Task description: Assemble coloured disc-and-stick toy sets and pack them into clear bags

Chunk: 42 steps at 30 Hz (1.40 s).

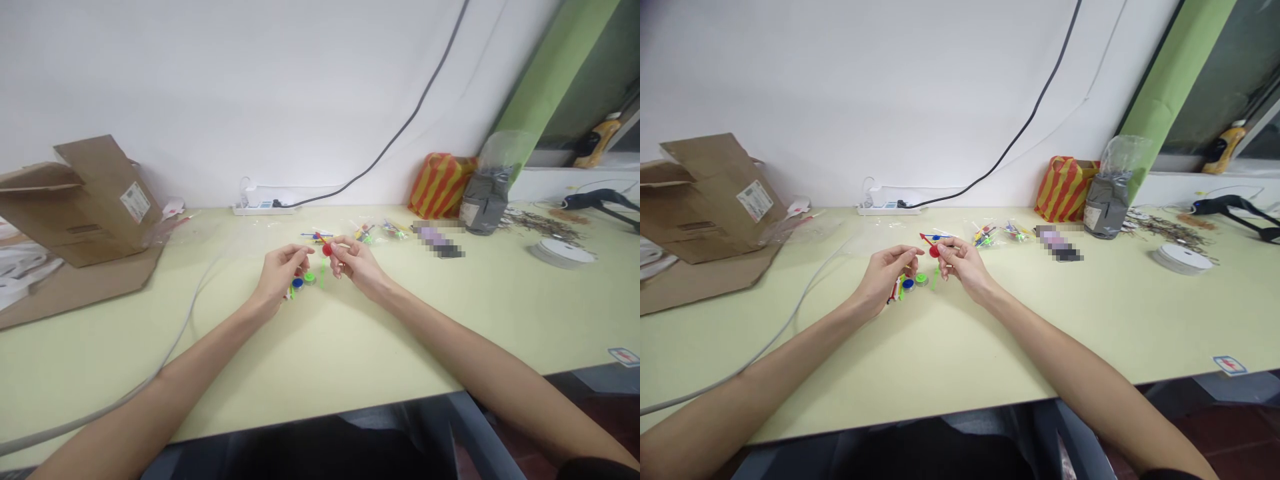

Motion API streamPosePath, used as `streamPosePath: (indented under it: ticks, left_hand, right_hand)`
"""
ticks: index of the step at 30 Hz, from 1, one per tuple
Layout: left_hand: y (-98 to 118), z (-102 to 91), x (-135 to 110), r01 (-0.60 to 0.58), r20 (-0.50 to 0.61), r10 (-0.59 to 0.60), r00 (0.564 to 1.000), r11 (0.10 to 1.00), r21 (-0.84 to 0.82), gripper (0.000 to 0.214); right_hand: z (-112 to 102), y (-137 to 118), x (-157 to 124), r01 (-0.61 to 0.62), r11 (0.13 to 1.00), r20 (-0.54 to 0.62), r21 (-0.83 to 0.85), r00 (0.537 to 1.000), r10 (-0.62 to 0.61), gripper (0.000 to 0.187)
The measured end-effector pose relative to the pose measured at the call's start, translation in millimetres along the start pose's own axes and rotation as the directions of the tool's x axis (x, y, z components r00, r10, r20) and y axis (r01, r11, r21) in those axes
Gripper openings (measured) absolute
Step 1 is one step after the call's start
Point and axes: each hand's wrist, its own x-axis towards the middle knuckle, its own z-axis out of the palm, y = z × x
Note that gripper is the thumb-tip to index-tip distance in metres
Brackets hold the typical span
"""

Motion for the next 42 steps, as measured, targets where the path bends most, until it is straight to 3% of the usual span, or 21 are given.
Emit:
streamPosePath:
  ticks: [12,19,25,29,32,35,37,42]
  left_hand:
    - [-0.4,1.8,-2.1,-0.063,0.109,0.069,0.992,0.997,-0.051,0.043]
    - [6.7,2.2,-6.0,-0.051,0.129,0.045,0.991,0.998,0.04,0.033]
    - [12.2,3.2,-7.0,-0.082,0.201,0.07,0.977,0.996,0.048,0.044]
    - [11.1,2.1,-6.5,-0.225,0.17,0.197,0.966,0.96,0.166,0.039]
    - [12.1,-0.6,-6.7,-0.436,0.179,0.398,0.9,0.816,0.38,0.028]
    - [15.5,-3.9,-6.4,-0.575,0.227,0.551,0.803,0.618,0.536,0.019]
    - [17.8,-5.9,-5.8,-0.597,0.236,0.592,0.771,0.543,0.591,0.017]
    - [18.0,-8.4,-4.4,-0.593,0.267,0.559,0.785,0.551,0.587,0.018]
  right_hand:
    - [1.6,-5.6,-1.7,0.07,0.989,0.064,-0.127,0.996,-0.062,0.042]
    - [1.9,3.2,-0.2,0.135,0.968,0.083,-0.211,0.989,-0.12,0.047]
    - [1.2,6.4,-0.2,0.183,0.955,0.092,-0.235,0.982,-0.166,0.048]
    - [0.9,8.4,0.1,0.201,0.948,0.128,-0.248,0.976,-0.174,0.043]
    - [0.4,8.1,0.3,0.242,0.93,0.149,-0.277,0.967,-0.207,0.035]
    - [1.6,5.3,-1.4,0.336,0.865,0.166,-0.374,0.941,-0.294,0.023]
    - [3.8,4.2,-3.8,0.413,0.785,0.168,-0.462,0.91,-0.38,0.019]
    - [9.0,8.4,-8.7,0.502,0.55,0.215,-0.668,0.837,-0.503,0.018]
